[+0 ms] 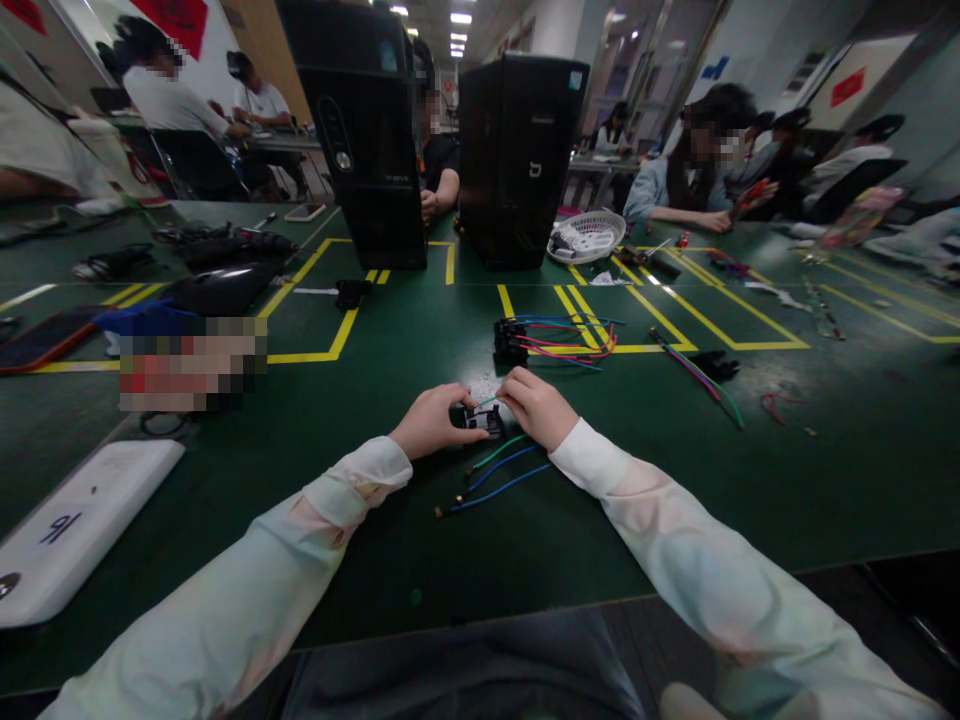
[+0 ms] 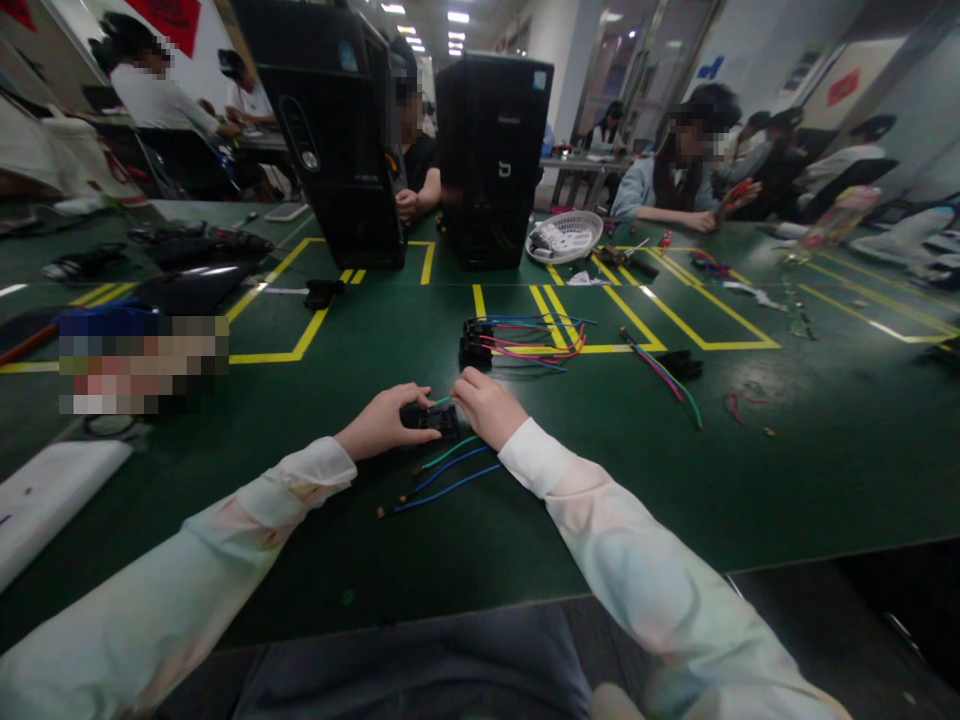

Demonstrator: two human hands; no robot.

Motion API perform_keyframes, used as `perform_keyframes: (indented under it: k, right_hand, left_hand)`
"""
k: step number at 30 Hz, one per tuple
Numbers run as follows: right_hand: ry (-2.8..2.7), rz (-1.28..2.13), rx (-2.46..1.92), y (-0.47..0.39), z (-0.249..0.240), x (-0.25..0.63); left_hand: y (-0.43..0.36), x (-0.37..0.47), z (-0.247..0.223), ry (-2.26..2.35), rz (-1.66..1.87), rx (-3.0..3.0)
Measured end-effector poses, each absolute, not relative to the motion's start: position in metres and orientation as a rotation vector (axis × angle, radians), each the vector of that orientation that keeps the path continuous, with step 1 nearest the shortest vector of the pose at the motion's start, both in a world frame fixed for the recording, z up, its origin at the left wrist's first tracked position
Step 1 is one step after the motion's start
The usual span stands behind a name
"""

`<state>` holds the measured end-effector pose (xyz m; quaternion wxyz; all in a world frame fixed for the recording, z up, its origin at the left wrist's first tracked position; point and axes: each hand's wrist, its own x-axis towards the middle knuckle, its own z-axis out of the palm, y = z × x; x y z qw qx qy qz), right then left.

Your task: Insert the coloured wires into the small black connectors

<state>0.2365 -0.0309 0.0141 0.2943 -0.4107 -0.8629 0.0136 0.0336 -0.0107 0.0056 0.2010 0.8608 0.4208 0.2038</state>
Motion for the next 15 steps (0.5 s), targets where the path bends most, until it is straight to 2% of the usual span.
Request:
perform_keyframes:
  k: [7, 15]
  right_hand:
    - [-2.425, 0.108, -1.018, -0.037, 0.024, 0.244]
    - [-2.256, 0.054, -1.09, -0.03, 0.009, 0.239]
  left_hand:
    - [-0.01, 0.034, 0.005, 1.177, 0.57, 2.418]
    - [-0.01, 0.032, 0.005, 1.13, 0.584, 2.424]
